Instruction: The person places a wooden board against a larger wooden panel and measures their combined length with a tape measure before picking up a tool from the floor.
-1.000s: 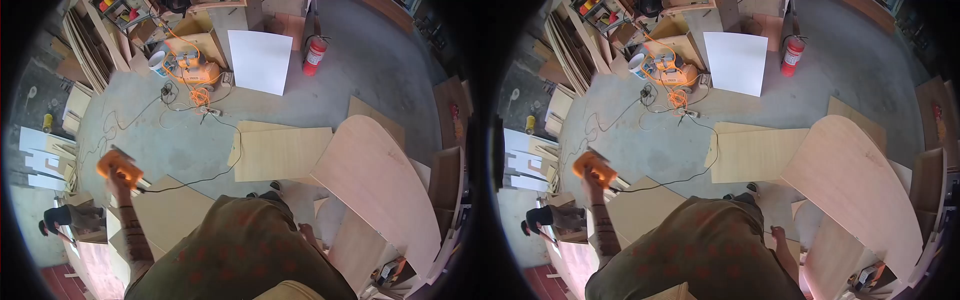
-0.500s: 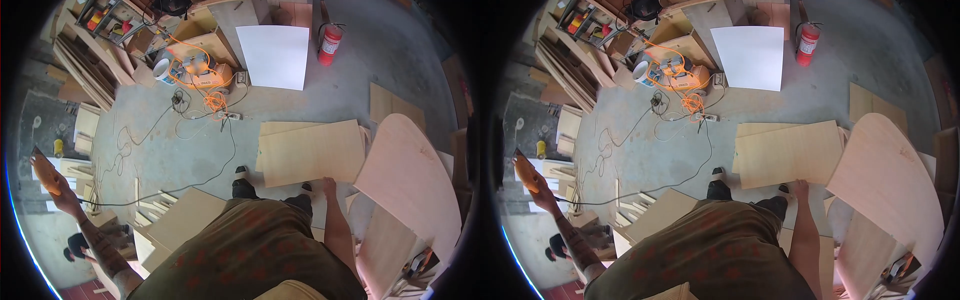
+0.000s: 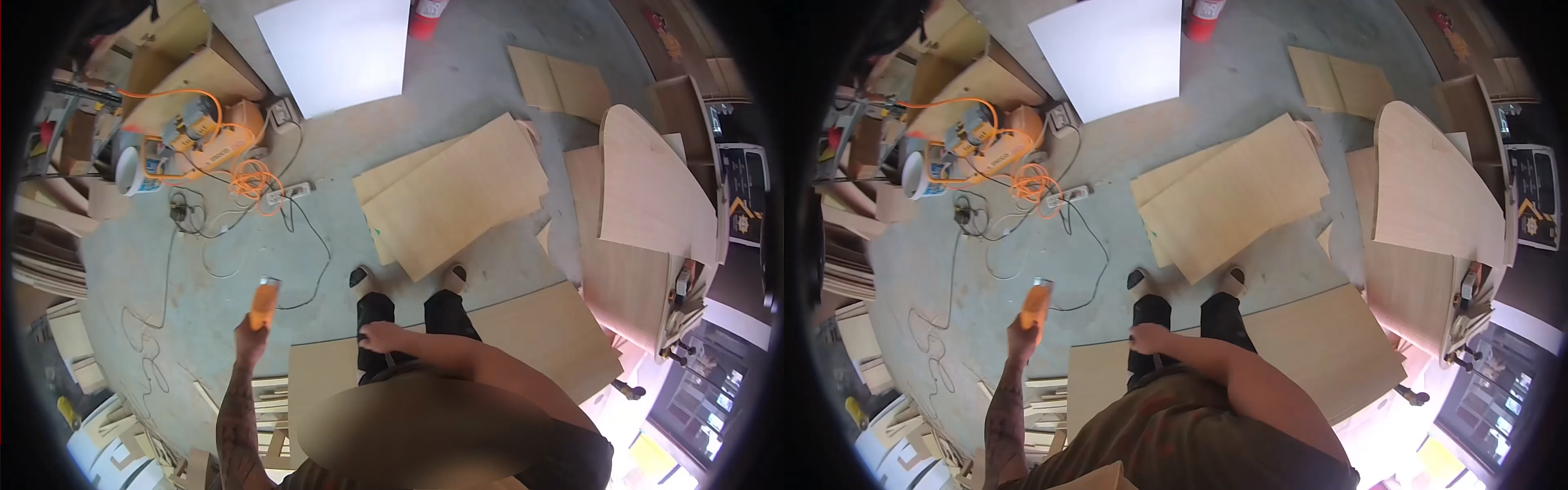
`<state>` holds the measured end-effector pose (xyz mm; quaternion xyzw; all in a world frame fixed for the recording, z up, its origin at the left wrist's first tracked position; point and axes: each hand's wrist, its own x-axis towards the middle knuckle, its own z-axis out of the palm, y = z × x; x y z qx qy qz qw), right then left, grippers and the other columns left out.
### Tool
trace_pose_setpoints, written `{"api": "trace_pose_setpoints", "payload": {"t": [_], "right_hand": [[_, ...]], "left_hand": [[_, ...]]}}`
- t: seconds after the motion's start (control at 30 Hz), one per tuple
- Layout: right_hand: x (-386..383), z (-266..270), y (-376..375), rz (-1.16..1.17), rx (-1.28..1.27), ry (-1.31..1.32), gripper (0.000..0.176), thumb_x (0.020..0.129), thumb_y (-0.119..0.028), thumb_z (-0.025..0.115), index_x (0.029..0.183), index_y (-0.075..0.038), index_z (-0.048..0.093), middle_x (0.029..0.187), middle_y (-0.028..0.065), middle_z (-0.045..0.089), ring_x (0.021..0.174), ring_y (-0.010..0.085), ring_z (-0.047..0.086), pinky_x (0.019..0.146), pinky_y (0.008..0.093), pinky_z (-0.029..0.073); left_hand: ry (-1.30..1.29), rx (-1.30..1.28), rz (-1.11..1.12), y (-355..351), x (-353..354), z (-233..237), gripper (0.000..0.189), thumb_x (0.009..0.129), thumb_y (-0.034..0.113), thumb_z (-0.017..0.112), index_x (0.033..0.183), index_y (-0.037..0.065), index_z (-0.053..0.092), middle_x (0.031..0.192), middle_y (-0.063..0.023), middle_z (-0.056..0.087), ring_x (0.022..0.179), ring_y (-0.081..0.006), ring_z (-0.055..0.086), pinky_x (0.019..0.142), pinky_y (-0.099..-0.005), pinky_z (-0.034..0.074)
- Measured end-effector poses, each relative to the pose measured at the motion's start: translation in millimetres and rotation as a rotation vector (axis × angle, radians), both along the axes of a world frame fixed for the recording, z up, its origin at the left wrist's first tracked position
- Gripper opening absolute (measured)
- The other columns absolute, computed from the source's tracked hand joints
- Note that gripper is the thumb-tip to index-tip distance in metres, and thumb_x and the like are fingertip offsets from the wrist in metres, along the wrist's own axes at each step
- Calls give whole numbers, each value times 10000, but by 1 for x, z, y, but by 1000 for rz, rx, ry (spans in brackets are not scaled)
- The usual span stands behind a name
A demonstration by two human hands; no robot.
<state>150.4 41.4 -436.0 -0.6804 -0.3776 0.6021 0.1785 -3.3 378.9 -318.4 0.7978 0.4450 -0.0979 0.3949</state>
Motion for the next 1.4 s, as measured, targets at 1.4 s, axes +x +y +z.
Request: {"api": "trace_pose_setpoints", "payload": {"t": [1.4], "right_hand": [[-127,-97,46,-194,363,-142,372,823,-406,688,910,-52,613,974,96,583,1092,287,519,1168,497,289]], "left_hand": [[294,367,-27,33,65,-672,541,994,280,565,1361,-95,435,1221,-308,601,1005,-455,672,887,-495,546]]}}
